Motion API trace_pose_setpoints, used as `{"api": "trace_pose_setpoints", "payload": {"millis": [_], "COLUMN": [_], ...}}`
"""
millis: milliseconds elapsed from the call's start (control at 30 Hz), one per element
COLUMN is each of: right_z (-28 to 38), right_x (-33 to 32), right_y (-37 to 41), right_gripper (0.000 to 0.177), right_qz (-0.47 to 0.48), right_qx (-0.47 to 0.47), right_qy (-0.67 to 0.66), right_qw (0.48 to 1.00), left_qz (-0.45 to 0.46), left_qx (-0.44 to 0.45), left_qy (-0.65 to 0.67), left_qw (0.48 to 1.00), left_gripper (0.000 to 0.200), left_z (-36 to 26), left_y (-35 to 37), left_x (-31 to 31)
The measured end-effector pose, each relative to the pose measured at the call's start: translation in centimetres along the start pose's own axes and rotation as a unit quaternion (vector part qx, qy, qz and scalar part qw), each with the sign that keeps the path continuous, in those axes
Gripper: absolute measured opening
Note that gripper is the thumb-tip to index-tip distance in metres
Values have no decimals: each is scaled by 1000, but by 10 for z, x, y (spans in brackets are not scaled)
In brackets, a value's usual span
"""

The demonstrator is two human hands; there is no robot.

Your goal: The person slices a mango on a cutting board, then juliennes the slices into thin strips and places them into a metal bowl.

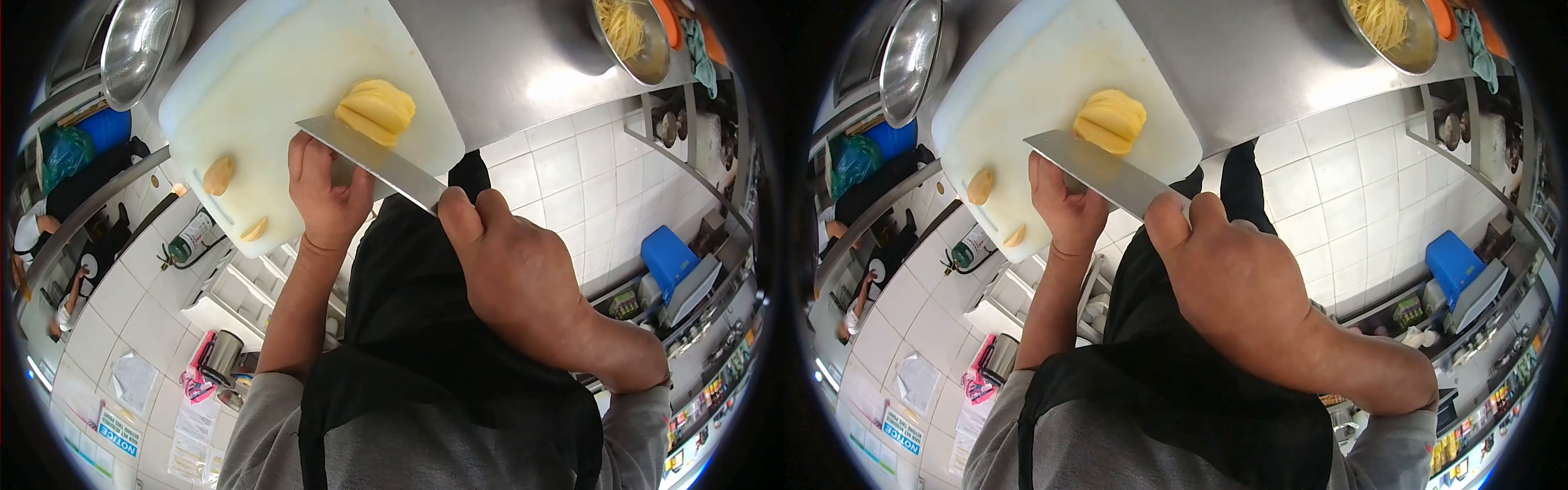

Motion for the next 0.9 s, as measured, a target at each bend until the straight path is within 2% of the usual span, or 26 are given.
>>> {"api": "trace_pose_setpoints", "payload": {"millis": [167, 267, 467, 567, 767, 900], "right_z": [5, 3, -2, -3, -5, -4], "right_x": [-5, -1, 4, 9, 9, 12], "right_y": [2, -2, -12, -24, -20, -32], "right_gripper": [25, 28, 25, 25, 24, 23], "right_qz": [14, -23, -21, -31, -28, -43], "right_qx": [11, -45, -50, -63, -52, -64], "right_qy": [6, 68, 32, 17, 15, 13], "right_qw": [1000, 996, 998, 997, 998, 997], "left_qz": [2, -4, 3, 8, 18, 11], "left_qx": [8, 21, 27, -13, -7, -35], "left_qy": [-8, 4, -18, -7, 8, 27], "left_qw": [1000, 1000, 999, 1000, 1000, 999], "left_gripper": [42, 44, 48, 49, 48, 46], "left_z": [-3, -2, -2, -2, 2, 0], "left_y": [-2, -3, -3, -2, 1, -2], "left_x": [-2, -1, -2, -2, 0, 1]}}
Point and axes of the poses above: each hand's wrist, its own y-axis away from the middle knuckle, its own x-axis out of the palm, z = x × y, the point moved 3 cm from there along -y, towards the middle knuckle, and after that the axes turned 12 degrees about -y, right-handed, at the moved point
